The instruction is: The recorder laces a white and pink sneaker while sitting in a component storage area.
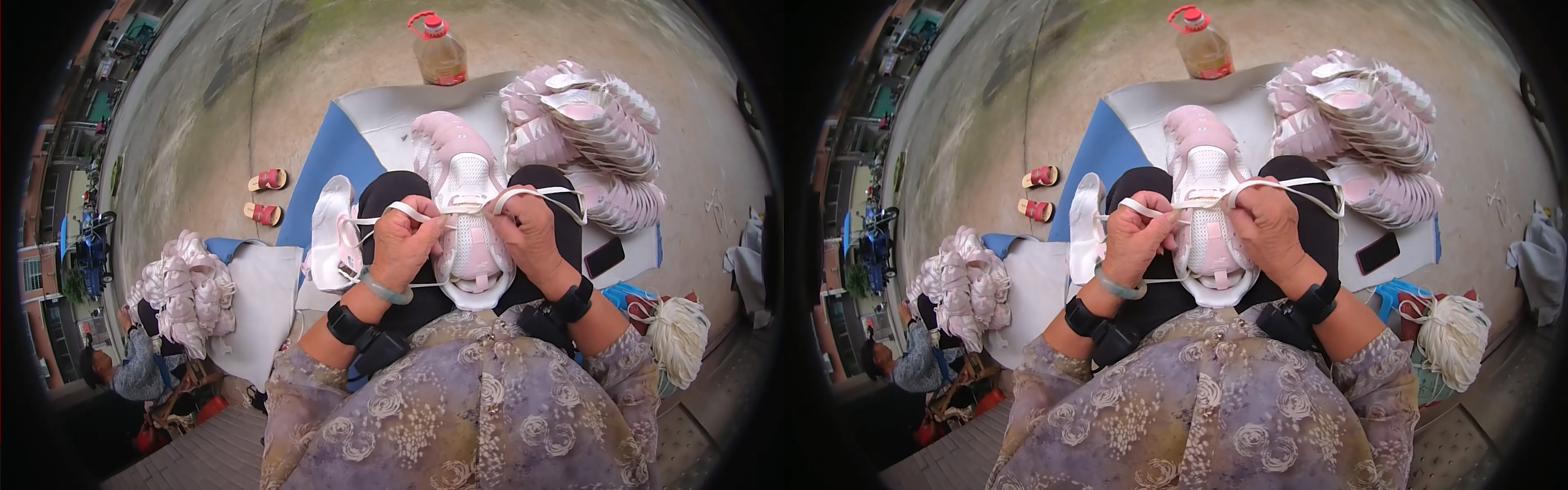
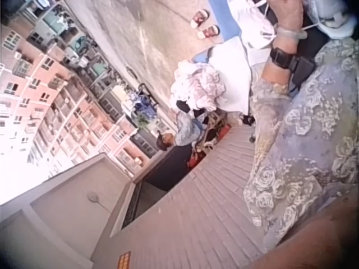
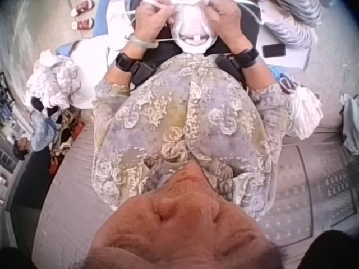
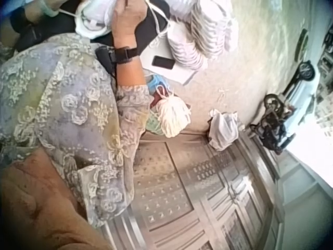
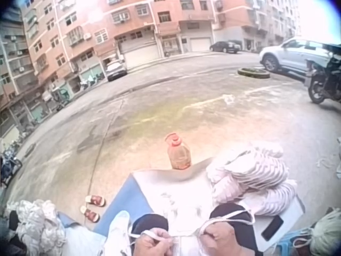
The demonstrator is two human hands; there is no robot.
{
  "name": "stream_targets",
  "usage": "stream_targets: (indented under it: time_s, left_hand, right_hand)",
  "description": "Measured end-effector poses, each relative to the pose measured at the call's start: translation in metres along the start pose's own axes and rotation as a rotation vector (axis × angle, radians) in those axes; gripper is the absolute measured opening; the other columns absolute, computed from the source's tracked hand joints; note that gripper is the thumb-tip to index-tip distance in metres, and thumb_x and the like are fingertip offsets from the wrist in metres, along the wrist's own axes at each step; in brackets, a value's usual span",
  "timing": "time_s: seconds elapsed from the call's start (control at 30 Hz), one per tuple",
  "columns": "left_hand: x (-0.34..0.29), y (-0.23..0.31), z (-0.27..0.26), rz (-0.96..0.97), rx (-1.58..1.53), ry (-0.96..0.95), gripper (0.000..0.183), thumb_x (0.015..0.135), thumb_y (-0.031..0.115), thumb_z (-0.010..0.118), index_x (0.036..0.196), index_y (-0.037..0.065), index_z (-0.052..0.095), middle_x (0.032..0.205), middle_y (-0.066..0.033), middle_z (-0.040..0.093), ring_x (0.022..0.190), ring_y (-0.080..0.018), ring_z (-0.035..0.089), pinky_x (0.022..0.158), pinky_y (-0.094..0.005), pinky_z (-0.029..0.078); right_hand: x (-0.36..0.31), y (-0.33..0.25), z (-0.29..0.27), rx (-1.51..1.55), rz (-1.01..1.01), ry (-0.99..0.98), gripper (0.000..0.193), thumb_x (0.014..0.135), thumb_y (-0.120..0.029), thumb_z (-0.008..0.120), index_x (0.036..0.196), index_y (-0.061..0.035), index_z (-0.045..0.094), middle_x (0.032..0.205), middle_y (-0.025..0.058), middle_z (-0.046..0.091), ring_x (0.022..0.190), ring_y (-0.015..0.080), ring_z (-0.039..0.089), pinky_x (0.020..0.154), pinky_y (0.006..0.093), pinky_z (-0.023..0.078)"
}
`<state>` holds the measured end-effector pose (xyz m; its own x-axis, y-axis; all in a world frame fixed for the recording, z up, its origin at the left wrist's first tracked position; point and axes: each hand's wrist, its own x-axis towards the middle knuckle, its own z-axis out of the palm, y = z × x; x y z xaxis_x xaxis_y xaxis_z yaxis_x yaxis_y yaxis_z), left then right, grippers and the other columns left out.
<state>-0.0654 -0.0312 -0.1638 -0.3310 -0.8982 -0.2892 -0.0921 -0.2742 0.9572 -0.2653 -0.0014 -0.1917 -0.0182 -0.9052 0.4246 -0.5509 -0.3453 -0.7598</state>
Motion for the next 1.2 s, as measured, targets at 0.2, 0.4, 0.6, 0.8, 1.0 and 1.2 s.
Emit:
stream_targets:
  time_s: [0.2,0.4,0.6,0.8,1.0,1.2]
  left_hand:
    - [0.01,-0.009,-0.001,0.092,0.036,0.118,0.011,0.085,0.006,0.06,0.094,0.003,0.054,0.071,-0.0009,0.057,0.054,-0.0058,0.052,0.047,-0.0179,0.041]
    - [0.013,-0.012,0.001,0.128,0.145,0.145,0.012,0.085,0.004,0.06,0.095,0.001,0.054,0.072,-0.0013,0.057,0.055,-0.0054,0.052,0.049,-0.0191,0.043]
    - [0.011,-0.006,0.011,0.365,0.466,0.181,0.012,0.081,0.006,0.063,0.09,0.001,0.057,0.067,0.0006,0.055,0.055,-0.0048,0.051,0.049,-0.02,0.043]
    - [0.025,-0.013,0.005,0.203,0.341,0.124,0.016,0.073,0.007,0.065,0.085,0.0,0.056,0.064,-0.0073,0.056,0.05,-0.0133,0.052,0.048,-0.0285,0.042]
    - [0.021,-0.008,0.004,0.111,0.299,0.115,0.017,0.07,0.007,0.067,0.079,0.001,0.054,0.064,-0.008,0.056,0.057,-0.0154,0.056,0.053,-0.03,0.044]
    - [0.03,-0.001,0.011,0.48,0.618,0.123,0.011,0.075,0.005,0.063,0.082,0.001,0.055,0.065,-0.0031,0.056,0.049,-0.0076,0.051,0.045,-0.0207,0.042]
  right_hand:
    - [-0.006,-0.003,-0.014,0.187,0.425,-0.152,0.021,0.077,-0.014,0.069,0.067,-0.0009,0.057,0.057,0.0035,0.052,0.052,0.0097,0.046,0.048,0.0256,0.039]
    - [-0.002,-0.021,-0.017,0.097,0.19,-0.148,0.015,0.073,-0.011,0.069,0.066,-0.0022,0.058,0.057,0.0088,0.052,0.048,0.0196,0.05,0.047,0.0292,0.039]
    - [-0.003,-0.018,-0.011,0.108,0.105,-0.129,0.012,0.074,-0.01,0.068,0.07,-0.0023,0.06,0.06,0.0097,0.054,0.051,0.022,0.052,0.049,0.0302,0.041]
    - [-0.008,-0.015,-0.015,0.097,0.159,-0.117,0.01,0.074,-0.009,0.068,0.072,-0.002,0.06,0.062,0.0097,0.055,0.052,0.0211,0.053,0.049,0.03,0.041]
    - [-0.007,-0.016,-0.015,0.128,0.225,-0.012,0.009,0.074,-0.007,0.067,0.079,-0.0034,0.06,0.069,0.0077,0.056,0.059,0.0213,0.054,0.053,0.0302,0.041]
    - [0.005,-0.027,-0.009,-0.166,-0.124,-0.002,0.016,0.068,-0.006,0.065,0.082,-0.0073,0.06,0.081,0.006,0.056,0.077,0.0245,0.054,0.071,0.0364,0.038]
